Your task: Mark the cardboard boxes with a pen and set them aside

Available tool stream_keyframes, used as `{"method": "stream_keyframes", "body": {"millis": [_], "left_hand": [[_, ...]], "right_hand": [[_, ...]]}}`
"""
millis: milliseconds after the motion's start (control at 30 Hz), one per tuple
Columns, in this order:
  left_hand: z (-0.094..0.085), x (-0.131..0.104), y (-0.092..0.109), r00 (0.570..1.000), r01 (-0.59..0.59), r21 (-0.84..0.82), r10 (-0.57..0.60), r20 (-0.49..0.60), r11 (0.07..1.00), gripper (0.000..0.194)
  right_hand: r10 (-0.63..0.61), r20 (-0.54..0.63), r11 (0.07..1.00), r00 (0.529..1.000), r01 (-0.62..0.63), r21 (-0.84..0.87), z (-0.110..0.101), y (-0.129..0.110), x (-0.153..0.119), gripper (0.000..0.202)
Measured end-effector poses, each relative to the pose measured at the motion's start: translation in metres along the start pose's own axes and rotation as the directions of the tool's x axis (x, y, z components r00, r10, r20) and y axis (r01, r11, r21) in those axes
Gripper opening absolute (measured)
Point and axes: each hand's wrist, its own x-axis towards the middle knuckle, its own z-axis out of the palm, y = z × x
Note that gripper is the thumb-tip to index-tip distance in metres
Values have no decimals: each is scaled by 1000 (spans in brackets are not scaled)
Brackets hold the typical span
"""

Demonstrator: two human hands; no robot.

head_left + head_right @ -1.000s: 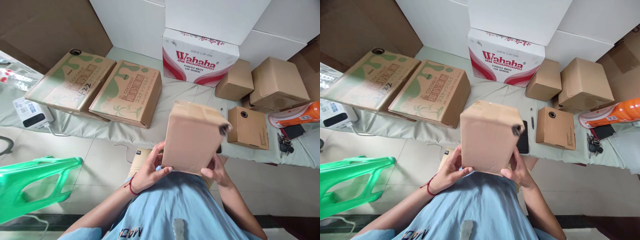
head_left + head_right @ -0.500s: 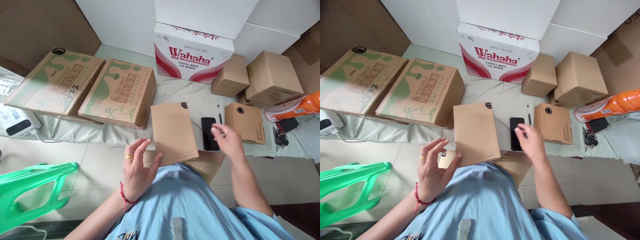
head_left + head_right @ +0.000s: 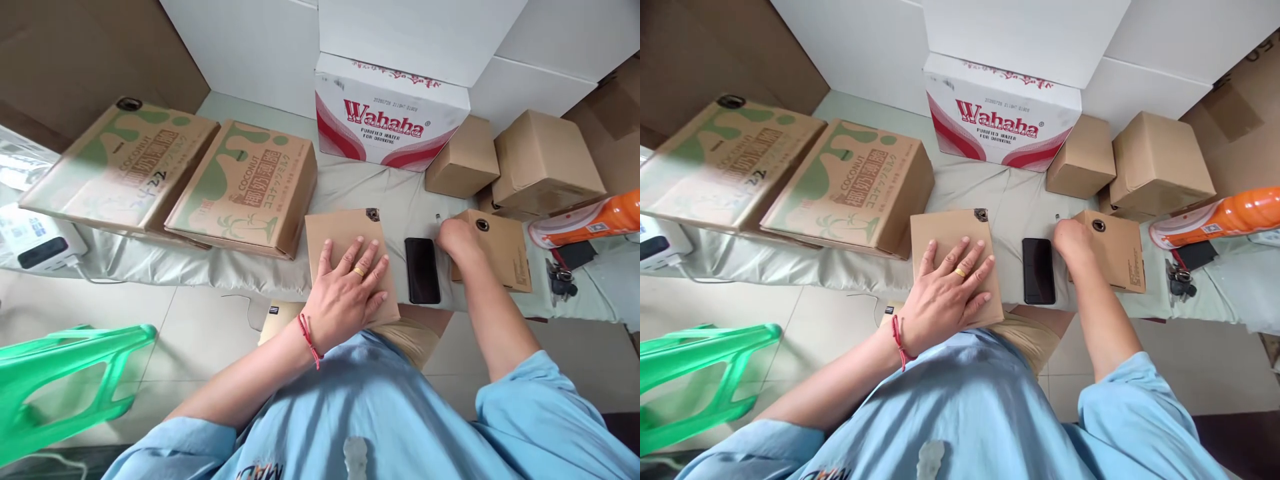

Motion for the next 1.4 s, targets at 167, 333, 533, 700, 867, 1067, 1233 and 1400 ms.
{"method": "stream_keyframes", "body": {"millis": [167,333,533,700,867,1067,1233,1400], "left_hand": [[-6,3,2,992,-31,24,27,127,999,99],[-10,8,3,979,-45,32,37,200,998,119],[-9,6,3,979,-40,36,32,202,999,116],[-7,4,2,982,-48,29,42,182,998,115],[-7,2,0,984,-68,17,65,166,998,115],[-7,5,1,982,-62,-5,62,178,998,116],[-9,6,2,982,-51,-16,53,182,999,117],[-10,6,2,981,-49,-17,52,187,999,116]], "right_hand": [[196,-220,795,956,-24,606,-27,-7,-24,21],[116,-205,-30,972,209,977,-46,-51,-63,52],[-16,-169,-144,985,165,976,-36,-117,-75,86],[211,-329,-115,920,357,927,-21,-152,-81,61],[146,-381,22,913,382,924,-9,-161,-82,22],[109,-331,171,937,310,935,-8,-157,-77,20],[131,-330,226,935,296,928,-10,-158,-76,22],[114,-316,247,942,281,927,-10,-157,-77,20]]}}
